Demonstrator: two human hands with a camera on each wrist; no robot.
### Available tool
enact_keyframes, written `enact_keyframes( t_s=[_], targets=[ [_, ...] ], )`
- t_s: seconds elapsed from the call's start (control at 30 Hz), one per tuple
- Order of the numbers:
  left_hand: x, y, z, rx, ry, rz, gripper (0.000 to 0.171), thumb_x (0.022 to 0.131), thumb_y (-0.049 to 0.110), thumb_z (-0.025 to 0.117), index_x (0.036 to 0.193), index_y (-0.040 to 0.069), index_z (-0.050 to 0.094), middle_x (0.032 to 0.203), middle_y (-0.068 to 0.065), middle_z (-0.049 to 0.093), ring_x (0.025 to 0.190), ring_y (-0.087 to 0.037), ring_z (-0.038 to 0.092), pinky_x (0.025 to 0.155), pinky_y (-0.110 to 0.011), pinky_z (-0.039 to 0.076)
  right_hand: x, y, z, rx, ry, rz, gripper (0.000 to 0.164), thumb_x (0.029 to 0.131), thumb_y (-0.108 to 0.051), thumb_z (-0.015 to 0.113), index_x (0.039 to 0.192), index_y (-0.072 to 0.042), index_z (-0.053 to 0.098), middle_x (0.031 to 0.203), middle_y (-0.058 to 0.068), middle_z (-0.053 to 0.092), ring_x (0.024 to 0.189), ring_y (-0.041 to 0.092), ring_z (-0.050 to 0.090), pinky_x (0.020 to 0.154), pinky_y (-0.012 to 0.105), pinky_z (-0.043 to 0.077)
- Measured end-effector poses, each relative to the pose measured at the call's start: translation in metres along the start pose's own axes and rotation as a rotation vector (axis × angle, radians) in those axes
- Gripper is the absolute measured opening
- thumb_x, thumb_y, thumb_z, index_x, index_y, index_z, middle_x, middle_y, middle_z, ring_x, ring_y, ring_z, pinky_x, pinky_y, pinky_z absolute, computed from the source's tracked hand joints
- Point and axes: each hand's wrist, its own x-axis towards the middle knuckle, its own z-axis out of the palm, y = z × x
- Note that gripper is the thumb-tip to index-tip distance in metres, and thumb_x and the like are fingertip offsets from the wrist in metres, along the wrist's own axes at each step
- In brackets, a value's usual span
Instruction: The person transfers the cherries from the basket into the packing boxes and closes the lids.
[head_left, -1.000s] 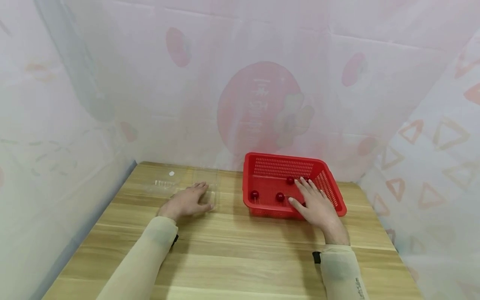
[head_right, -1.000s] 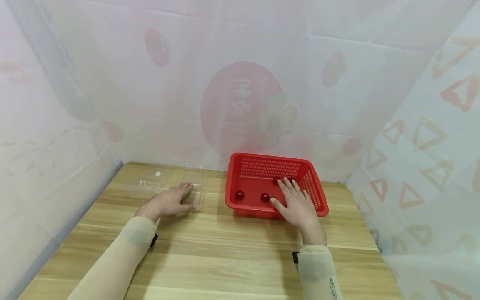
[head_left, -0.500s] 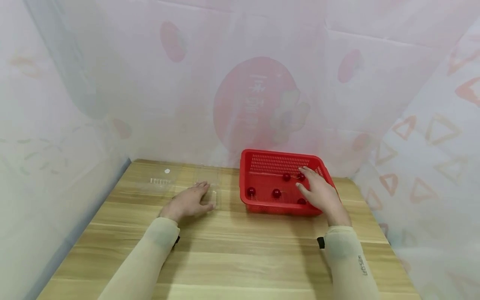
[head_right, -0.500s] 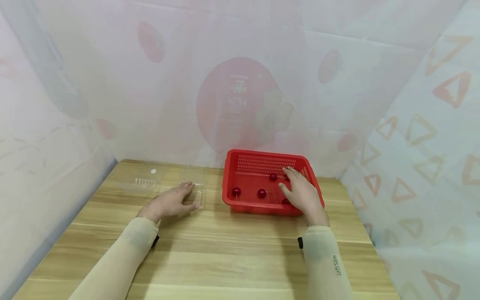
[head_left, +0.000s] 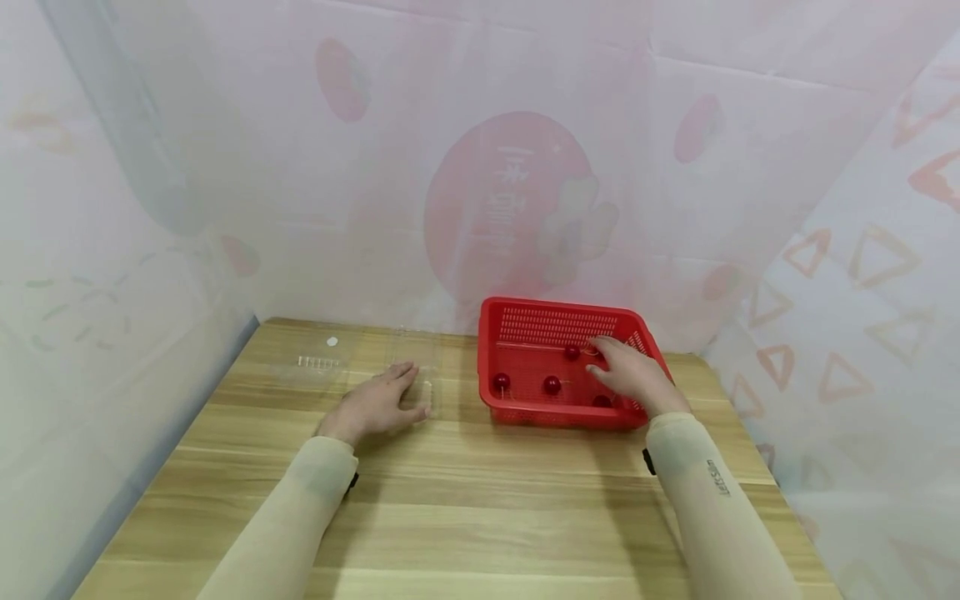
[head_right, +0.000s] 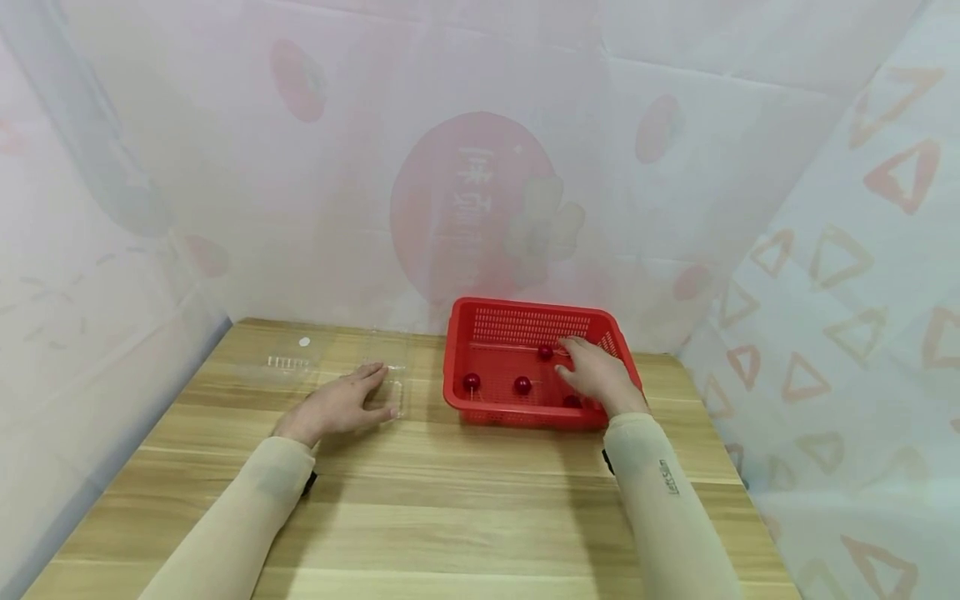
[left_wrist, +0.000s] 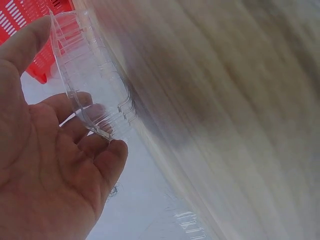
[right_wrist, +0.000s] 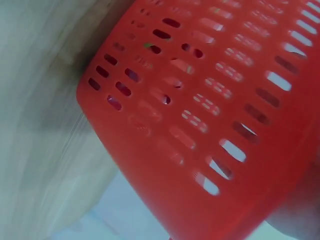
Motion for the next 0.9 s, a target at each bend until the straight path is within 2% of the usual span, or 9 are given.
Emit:
enact_keyframes(
  t_s=[0.2, 0.43, 0.6, 0.9],
  targets=[
    [-0.001, 0.0, 0.0, 0.008, 0.002, -0.004, 0.094, 0.117, 0.054, 0.069, 0.183, -0.003, 0.033, 0.194, -0.025, 0.028, 0.18, -0.051, 0.03, 0.148, -0.067, 0.031, 0.016, -0.003, 0.008, -0.011, -0.063, -0.002, 0.068, 0.117, -0.031, 0.069, 0.178, -0.006, 0.049, 0.182, 0.026, 0.052, 0.17, 0.049, 0.05, 0.138, 0.074, 0.046],
    [-0.003, 0.001, -0.001, 0.005, 0.013, -0.001, 0.093, 0.116, 0.054, 0.069, 0.182, -0.002, 0.035, 0.193, -0.025, 0.03, 0.18, -0.051, 0.031, 0.148, -0.068, 0.031, 0.028, -0.01, 0.018, -0.028, -0.081, -0.026, 0.069, 0.117, -0.031, 0.068, 0.177, -0.005, 0.049, 0.182, 0.024, 0.053, 0.172, 0.047, 0.049, 0.14, 0.071, 0.045],
    [-0.005, 0.002, -0.001, 0.006, 0.01, -0.003, 0.092, 0.117, 0.053, 0.069, 0.182, -0.002, 0.035, 0.193, -0.025, 0.03, 0.18, -0.05, 0.031, 0.148, -0.067, 0.031, 0.031, -0.014, 0.023, -0.024, -0.104, -0.028, 0.07, 0.118, -0.031, 0.067, 0.179, -0.004, 0.047, 0.188, 0.023, 0.044, 0.176, 0.047, 0.042, 0.144, 0.068, 0.04],
    [-0.006, 0.003, -0.001, 0.003, 0.011, -0.008, 0.092, 0.116, 0.053, 0.07, 0.182, -0.001, 0.035, 0.194, -0.024, 0.031, 0.18, -0.05, 0.032, 0.148, -0.067, 0.033, 0.038, -0.019, 0.031, -0.027, -0.167, 0.005, 0.073, 0.119, -0.033, 0.064, 0.182, -0.004, 0.04, 0.195, 0.021, 0.03, 0.18, 0.049, 0.032, 0.144, 0.073, 0.037]
  ],
)
